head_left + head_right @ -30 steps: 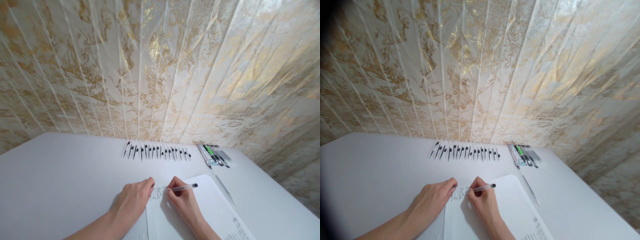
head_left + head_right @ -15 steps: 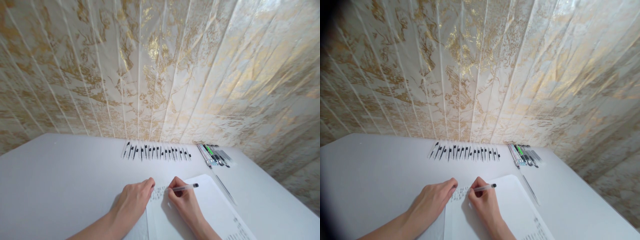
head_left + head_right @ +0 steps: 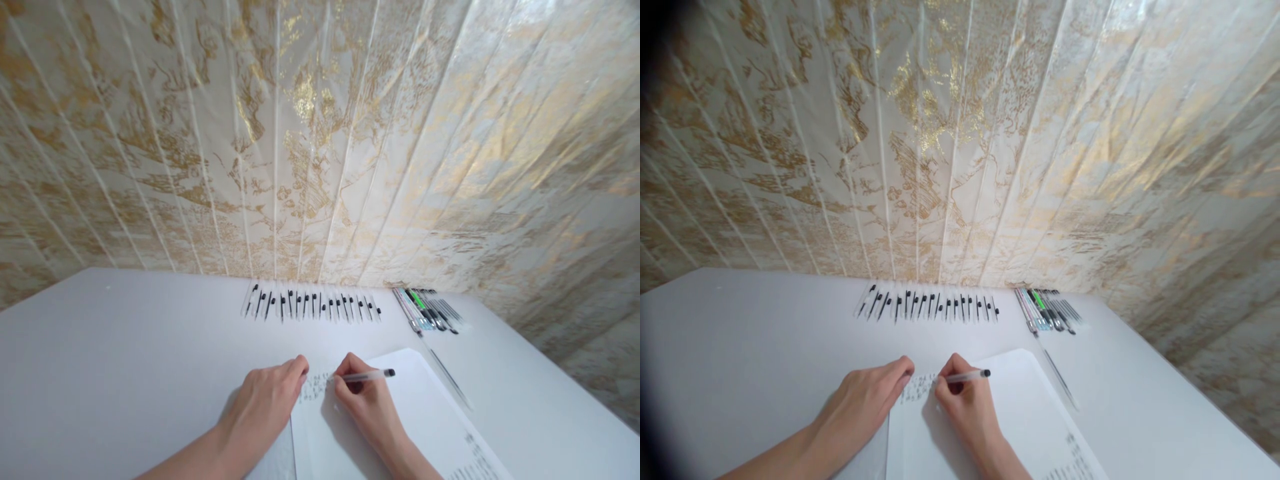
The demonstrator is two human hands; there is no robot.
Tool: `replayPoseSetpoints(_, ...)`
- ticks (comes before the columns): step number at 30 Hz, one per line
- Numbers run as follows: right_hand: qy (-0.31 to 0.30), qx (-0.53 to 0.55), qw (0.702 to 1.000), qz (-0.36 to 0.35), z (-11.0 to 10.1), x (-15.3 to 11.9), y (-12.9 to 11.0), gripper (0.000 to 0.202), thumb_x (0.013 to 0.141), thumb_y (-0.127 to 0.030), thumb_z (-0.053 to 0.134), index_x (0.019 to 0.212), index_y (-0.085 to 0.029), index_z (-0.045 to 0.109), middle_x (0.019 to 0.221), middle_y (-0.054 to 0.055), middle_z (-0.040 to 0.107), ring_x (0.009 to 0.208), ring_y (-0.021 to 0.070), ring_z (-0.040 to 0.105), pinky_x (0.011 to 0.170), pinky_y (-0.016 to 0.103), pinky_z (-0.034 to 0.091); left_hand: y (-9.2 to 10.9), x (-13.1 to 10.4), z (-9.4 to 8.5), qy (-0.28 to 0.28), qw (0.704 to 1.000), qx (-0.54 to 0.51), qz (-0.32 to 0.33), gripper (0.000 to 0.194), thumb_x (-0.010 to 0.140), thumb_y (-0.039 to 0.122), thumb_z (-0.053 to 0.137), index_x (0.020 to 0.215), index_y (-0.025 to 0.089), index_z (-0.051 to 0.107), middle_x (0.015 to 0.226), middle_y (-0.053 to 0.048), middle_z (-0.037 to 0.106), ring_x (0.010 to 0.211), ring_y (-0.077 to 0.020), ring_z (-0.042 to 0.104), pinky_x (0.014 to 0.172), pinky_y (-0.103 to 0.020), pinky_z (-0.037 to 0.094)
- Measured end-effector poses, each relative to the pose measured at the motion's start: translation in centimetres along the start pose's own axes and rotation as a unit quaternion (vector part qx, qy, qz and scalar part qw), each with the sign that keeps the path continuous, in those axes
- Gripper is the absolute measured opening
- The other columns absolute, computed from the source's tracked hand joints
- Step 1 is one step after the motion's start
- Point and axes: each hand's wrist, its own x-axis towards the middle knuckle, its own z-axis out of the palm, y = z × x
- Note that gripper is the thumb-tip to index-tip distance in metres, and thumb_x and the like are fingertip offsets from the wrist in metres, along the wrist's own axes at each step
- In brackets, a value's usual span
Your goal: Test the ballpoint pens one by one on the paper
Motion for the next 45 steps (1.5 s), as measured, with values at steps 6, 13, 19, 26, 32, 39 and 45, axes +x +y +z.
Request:
replayPoseSetpoints(6, 0.000, -0.007, 1.000, 0.000, 0.0, 0.1, 0.1, 0.010, 0.071, -0.020, 0.052, 0.062, -0.020, 0.047, 0.054, -0.006, 0.043, 0.053, 0.0106, 0.036, 0.051, 0.024, 0.028, 0.1, -0.1, 0.0, -0.008, 1.000, -0.003, -0.004, 0.021, 0.096, 0.014, 0.037, 0.096, 0.019, 0.057, 0.081, -0.003, 0.071, 0.070, -0.0242, 0.069, 0.055, -0.028, 0.038)
replayPoseSetpoints(13, -0.002, 0.001, 1.000, -0.001, -0.1, 0.0, 0.1, 0.011, 0.071, -0.019, 0.053, 0.062, -0.019, 0.047, 0.054, -0.006, 0.041, 0.053, 0.0103, 0.036, 0.051, 0.023, 0.028, -0.2, 0.0, 0.4, -0.005, 1.000, -0.021, -0.010, 0.021, 0.097, 0.017, 0.034, 0.097, 0.020, 0.055, 0.080, -0.004, 0.070, 0.070, -0.0261, 0.068, 0.055, -0.029, 0.036)
replayPoseSetpoints(19, 0.026, 0.021, 0.999, -0.035, -0.4, 0.0, 0.5, 0.015, 0.076, -0.021, 0.056, 0.062, -0.019, 0.049, 0.055, -0.006, 0.042, 0.053, 0.0106, 0.037, 0.051, 0.023, 0.030, -0.3, -0.6, 0.6, 0.114, 0.970, -0.213, 0.036, 0.021, 0.097, 0.029, 0.033, 0.093, 0.021, 0.052, 0.083, -0.004, 0.062, 0.073, -0.0215, 0.061, 0.067, -0.031, 0.039)
replayPoseSetpoints(26, 0.094, 0.046, 0.981, -0.163, -1.9, -0.2, 0.0, 0.017, 0.089, -0.033, 0.054, 0.094, -0.020, 0.063, 0.081, 0.003, 0.062, 0.064, 0.0145, 0.055, 0.058, 0.024, 0.044, 1.4, 0.3, 1.3, 0.113, 0.700, -0.695, -0.119, 0.036, 0.095, 0.047, 0.040, 0.092, 0.019, 0.063, 0.094, -0.005, 0.061, 0.090, -0.0195, 0.054, 0.079, -0.027, 0.043)
replayPoseSetpoints(32, 0.041, -0.023, 0.936, -0.349, -1.7, -1.5, -2.8, 0.013, 0.086, -0.011, 0.050, 0.092, -0.023, 0.052, 0.077, 0.001, 0.060, 0.065, 0.0129, 0.057, 0.060, 0.022, 0.048, 3.2, 2.0, 0.7, 0.114, 0.479, -0.851, -0.182, 0.021, 0.095, 0.025, 0.046, 0.085, 0.015, 0.062, 0.095, -0.011, 0.069, 0.091, -0.0204, 0.064, 0.084, -0.031, 0.047)
replayPoseSetpoints(39, 0.028, -0.146, 0.868, -0.474, -1.9, -1.4, -3.4, 0.022, 0.083, -0.004, 0.046, 0.096, -0.023, 0.047, 0.080, 0.003, 0.060, 0.072, 0.0147, 0.059, 0.062, 0.022, 0.049, 6.4, 1.6, -1.4, 0.110, 0.436, -0.869, -0.209, 0.018, 0.096, 0.020, 0.042, 0.082, 0.017, 0.053, 0.095, -0.013, 0.073, 0.085, -0.0191, 0.069, 0.084, -0.032, 0.051)
replayPoseSetpoints(45, 0.032, -0.211, 0.830, -0.515, -1.9, -1.7, -4.3, 0.014, 0.090, -0.009, 0.041, 0.089, -0.022, 0.048, 0.072, 0.003, 0.061, 0.065, 0.0153, 0.058, 0.057, 0.022, 0.047, 6.9, 1.3, -0.4, 0.092, 0.412, -0.882, -0.208, 0.015, 0.097, 0.025, 0.040, 0.085, 0.019, 0.048, 0.102, -0.014, 0.073, 0.085, -0.0164, 0.070, 0.086, -0.030, 0.051)
